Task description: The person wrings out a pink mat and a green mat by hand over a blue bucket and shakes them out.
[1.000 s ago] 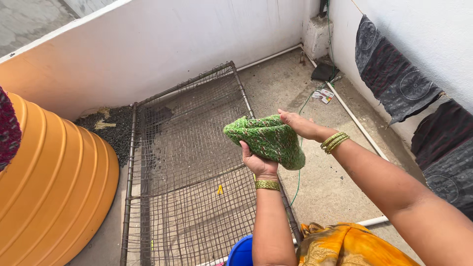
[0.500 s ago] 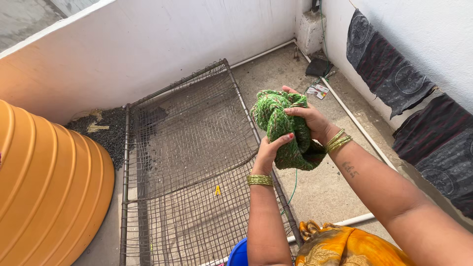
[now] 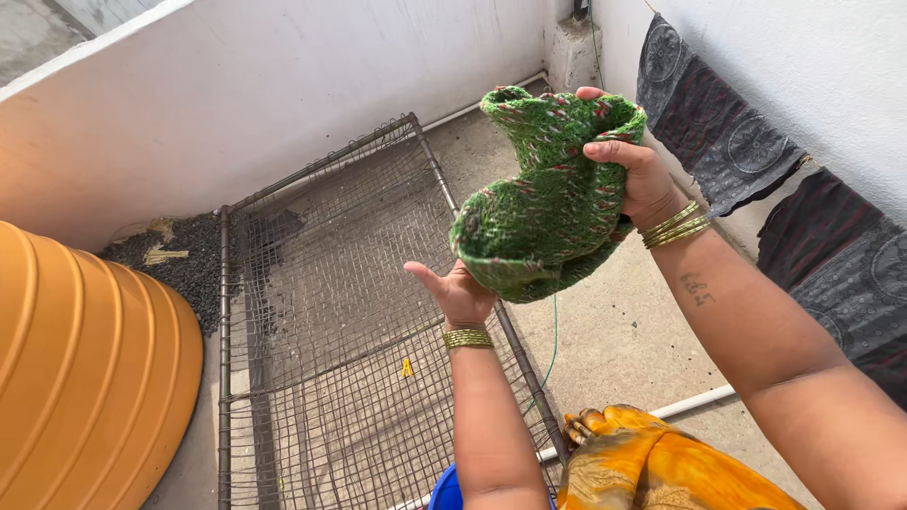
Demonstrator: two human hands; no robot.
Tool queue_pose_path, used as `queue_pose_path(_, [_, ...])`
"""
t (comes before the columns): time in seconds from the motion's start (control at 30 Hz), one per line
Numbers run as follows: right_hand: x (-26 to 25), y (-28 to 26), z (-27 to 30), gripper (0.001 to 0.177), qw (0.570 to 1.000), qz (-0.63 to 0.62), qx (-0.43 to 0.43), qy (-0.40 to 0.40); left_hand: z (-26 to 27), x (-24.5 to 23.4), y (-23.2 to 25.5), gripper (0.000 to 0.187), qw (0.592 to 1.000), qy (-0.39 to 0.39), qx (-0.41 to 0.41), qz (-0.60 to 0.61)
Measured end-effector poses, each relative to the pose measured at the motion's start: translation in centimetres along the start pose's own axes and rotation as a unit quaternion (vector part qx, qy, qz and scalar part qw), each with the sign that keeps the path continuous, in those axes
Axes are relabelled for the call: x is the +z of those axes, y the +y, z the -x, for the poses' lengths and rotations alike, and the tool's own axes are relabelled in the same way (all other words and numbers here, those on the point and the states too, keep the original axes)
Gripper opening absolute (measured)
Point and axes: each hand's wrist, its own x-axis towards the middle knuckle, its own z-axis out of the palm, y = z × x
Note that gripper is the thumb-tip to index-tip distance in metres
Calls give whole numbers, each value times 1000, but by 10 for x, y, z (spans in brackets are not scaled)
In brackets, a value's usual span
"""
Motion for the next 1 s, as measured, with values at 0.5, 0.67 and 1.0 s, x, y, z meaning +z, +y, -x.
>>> queue_pose_path(0.5, [-32, -8, 15, 109, 874, 467, -118, -68, -111, 98, -63, 42, 920, 4, 35, -390])
queue_pose_path(0.67, [-33, -13, 10, 55, 817, 555, -97, -119, -123, 141, -71, 81, 905, 46, 125, -403])
queue_pose_path(1.0, [-5, 8, -10, 68, 553, 833, -20, 5, -91, 119, -94, 97, 867, -9, -5, -498])
